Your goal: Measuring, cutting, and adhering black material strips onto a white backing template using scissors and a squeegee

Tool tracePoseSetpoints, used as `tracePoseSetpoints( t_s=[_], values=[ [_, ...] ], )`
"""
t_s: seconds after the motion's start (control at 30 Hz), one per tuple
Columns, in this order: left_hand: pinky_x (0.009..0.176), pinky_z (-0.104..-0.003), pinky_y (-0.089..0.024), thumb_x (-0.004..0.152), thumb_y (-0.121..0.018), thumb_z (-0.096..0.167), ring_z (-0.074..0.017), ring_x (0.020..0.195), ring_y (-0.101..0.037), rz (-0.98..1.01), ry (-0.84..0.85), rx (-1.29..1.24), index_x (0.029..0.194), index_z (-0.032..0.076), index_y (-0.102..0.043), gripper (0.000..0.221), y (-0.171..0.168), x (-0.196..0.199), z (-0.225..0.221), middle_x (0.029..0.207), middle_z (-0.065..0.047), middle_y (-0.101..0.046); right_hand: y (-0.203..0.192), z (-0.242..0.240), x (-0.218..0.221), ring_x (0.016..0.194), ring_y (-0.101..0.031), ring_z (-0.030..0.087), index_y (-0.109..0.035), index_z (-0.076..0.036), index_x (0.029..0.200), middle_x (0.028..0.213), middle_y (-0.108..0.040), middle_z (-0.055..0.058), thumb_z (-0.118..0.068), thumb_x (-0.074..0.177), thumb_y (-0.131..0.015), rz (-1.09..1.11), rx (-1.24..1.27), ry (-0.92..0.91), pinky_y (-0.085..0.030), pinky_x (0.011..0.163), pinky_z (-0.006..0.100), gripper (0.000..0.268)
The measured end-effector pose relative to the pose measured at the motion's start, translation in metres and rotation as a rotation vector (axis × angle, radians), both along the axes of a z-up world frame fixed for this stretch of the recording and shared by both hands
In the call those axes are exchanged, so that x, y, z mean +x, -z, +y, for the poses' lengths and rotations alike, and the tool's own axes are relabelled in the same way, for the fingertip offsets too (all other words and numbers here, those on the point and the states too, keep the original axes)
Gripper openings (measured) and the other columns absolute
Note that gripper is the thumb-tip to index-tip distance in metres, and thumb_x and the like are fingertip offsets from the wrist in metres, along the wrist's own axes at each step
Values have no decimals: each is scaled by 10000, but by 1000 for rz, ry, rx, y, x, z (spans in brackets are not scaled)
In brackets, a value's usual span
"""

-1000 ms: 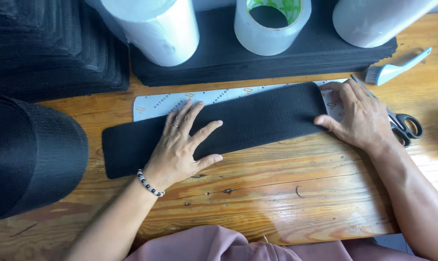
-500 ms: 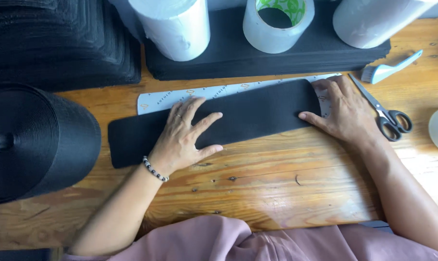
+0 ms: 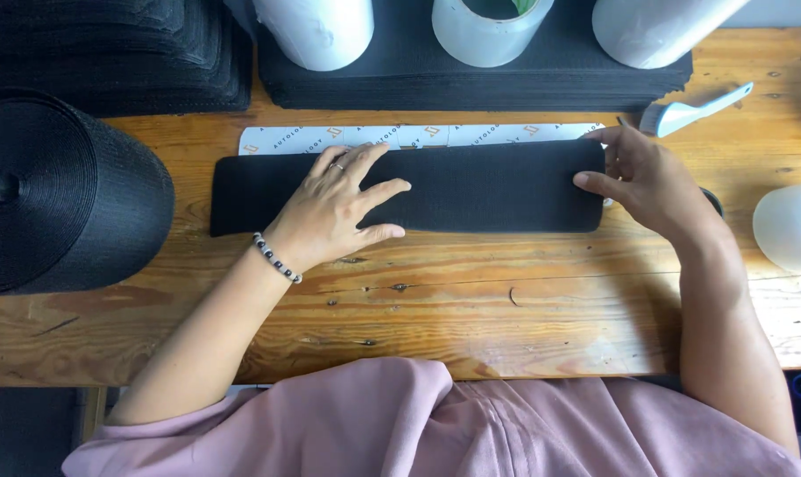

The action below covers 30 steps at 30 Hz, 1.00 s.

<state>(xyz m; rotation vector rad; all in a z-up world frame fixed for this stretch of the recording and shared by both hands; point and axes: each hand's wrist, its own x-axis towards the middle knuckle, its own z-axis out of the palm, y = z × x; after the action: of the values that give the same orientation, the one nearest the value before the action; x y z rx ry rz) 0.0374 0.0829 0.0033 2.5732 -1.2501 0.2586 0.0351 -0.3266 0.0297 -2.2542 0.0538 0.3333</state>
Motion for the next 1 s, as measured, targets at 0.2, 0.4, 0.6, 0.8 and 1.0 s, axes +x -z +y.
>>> tracePoseSetpoints(
  t_s=[0.2,0.4,0.6,0.8,1.0],
  values=[
    [1172,-573,-333,1035,-573,422,-434,1381,-468,25,-7,-39,1297,155,-680,389,11,2,-4,1508,-266,-455,5,2,5,694,-621,202,-586,-110,1322,920,-626,45,-216,1006,-665,67,-164,70,-439,742,342,342],
    [1226,-609,-207,935,-463,723,-459,1509,-291,72,-36,64,1441,184,-489,740,24,-3,-3,1628,-285,-261,15,-5,8,765,-683,239,-577,-125,1282,918,-698,50,-268,1022,-638,35,-283,19,-447,798,383,303],
    [1146,-597,-322,881,-700,641,-434,1368,-427,58,-19,20,1295,144,-553,663,11,1,-9,1395,-236,-417,9,-2,6,752,-664,254,-556,-144,1166,789,-718,49,-292,1012,-655,76,-357,5,-429,771,395,235],
    [1122,-569,-385,1039,-540,452,-419,1332,-511,1,5,-50,1255,134,-670,405,15,6,-8,1418,-258,-493,7,-1,5,840,-661,318,-577,-155,1194,901,-722,51,-337,1007,-643,73,-409,1,-445,783,451,269],
    [1069,-538,-501,996,-673,371,-392,1316,-548,-82,9,-113,1187,122,-715,317,13,6,-2,1419,-227,-505,19,-3,5,907,-664,320,-601,-142,1187,1039,-717,56,-345,996,-672,-12,-445,-51,-470,786,457,287]
  ],
)
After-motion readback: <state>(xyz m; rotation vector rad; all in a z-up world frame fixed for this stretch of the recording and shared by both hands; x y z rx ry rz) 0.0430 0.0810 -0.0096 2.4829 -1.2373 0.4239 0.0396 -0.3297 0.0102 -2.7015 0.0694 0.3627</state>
